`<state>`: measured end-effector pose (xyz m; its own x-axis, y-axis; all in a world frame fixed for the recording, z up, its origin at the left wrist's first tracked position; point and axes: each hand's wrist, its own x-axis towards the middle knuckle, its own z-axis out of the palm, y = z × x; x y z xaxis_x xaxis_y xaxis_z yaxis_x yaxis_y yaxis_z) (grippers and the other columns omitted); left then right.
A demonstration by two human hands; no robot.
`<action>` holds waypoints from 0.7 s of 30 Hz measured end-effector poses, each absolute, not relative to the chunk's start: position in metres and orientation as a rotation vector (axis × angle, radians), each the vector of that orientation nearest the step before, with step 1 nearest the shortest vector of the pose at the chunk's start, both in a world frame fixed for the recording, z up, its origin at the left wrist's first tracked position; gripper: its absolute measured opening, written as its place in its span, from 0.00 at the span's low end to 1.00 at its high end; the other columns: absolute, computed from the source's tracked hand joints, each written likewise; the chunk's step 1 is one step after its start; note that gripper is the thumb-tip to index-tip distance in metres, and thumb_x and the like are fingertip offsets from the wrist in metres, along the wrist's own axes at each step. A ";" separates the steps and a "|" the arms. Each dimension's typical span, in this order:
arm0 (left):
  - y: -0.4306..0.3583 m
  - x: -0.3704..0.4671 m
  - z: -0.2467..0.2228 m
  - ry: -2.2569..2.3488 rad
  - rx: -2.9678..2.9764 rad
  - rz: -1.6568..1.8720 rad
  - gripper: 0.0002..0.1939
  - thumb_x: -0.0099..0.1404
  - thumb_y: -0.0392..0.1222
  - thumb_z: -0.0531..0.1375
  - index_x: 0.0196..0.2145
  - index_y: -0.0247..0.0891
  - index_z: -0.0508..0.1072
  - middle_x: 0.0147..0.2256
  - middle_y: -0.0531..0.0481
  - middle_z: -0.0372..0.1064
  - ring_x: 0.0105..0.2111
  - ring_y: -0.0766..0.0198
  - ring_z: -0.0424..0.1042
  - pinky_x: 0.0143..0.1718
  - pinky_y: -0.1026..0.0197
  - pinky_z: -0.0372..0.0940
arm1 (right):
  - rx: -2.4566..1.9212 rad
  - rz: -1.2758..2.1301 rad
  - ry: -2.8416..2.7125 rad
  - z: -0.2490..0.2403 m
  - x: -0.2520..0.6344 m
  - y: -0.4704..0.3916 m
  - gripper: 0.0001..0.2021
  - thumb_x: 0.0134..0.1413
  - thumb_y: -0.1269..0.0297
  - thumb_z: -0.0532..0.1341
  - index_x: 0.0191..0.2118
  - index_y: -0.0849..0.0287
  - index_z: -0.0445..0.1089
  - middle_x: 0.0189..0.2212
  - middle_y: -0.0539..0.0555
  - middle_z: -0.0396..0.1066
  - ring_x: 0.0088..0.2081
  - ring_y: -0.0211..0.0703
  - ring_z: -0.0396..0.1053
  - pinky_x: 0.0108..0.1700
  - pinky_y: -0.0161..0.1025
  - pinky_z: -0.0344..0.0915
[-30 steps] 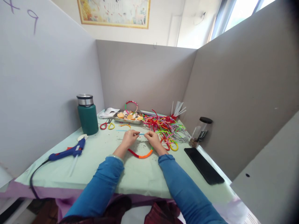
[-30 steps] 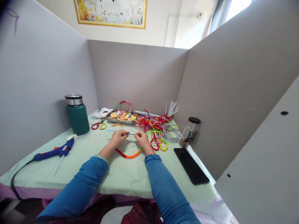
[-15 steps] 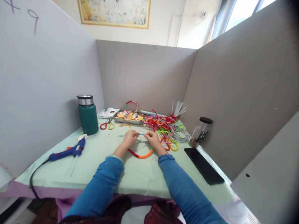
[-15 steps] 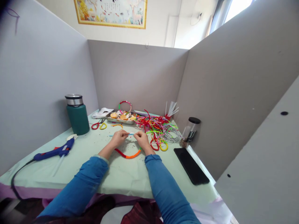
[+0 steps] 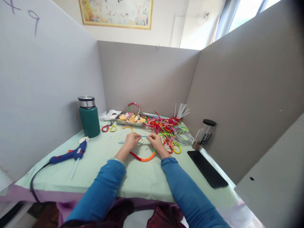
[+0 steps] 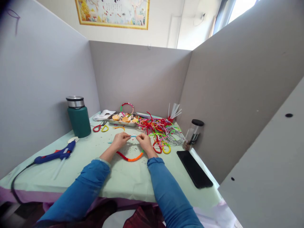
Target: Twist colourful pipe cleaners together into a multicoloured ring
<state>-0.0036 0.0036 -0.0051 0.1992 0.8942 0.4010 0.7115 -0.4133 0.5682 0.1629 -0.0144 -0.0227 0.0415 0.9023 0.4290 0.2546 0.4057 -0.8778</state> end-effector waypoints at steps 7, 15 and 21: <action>-0.003 -0.004 -0.001 1.422 1.805 0.954 0.13 0.53 0.43 0.58 0.33 0.33 0.76 0.14 0.55 0.62 0.16 0.70 0.59 0.21 0.66 0.54 | -1.078 0.703 -1.486 -0.023 0.163 -0.015 0.08 0.42 0.61 0.57 0.22 0.61 0.65 0.17 0.46 0.59 0.22 0.34 0.55 0.26 0.32 0.53; 0.002 -0.005 -0.008 1.026 1.453 1.018 0.20 0.47 0.41 0.63 0.38 0.30 0.70 0.17 0.56 0.61 0.13 0.76 0.52 0.14 0.69 0.49 | -1.060 0.712 -1.497 -0.025 0.164 -0.013 0.08 0.43 0.60 0.57 0.24 0.61 0.65 0.15 0.45 0.58 0.21 0.35 0.56 0.25 0.32 0.53; 0.000 -0.003 -0.006 1.090 1.432 0.968 0.20 0.45 0.41 0.65 0.37 0.30 0.71 0.22 0.52 0.67 0.12 0.78 0.49 0.13 0.69 0.46 | -1.070 0.714 -1.500 -0.023 0.164 -0.015 0.09 0.42 0.60 0.57 0.22 0.60 0.65 0.15 0.46 0.58 0.22 0.35 0.55 0.25 0.32 0.53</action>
<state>-0.0030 -0.0003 -0.0057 0.2588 0.9659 0.0082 0.1222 -0.0412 0.9916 0.1637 -0.0146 -0.0231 0.0146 0.9049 0.4253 0.2410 0.4096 -0.8798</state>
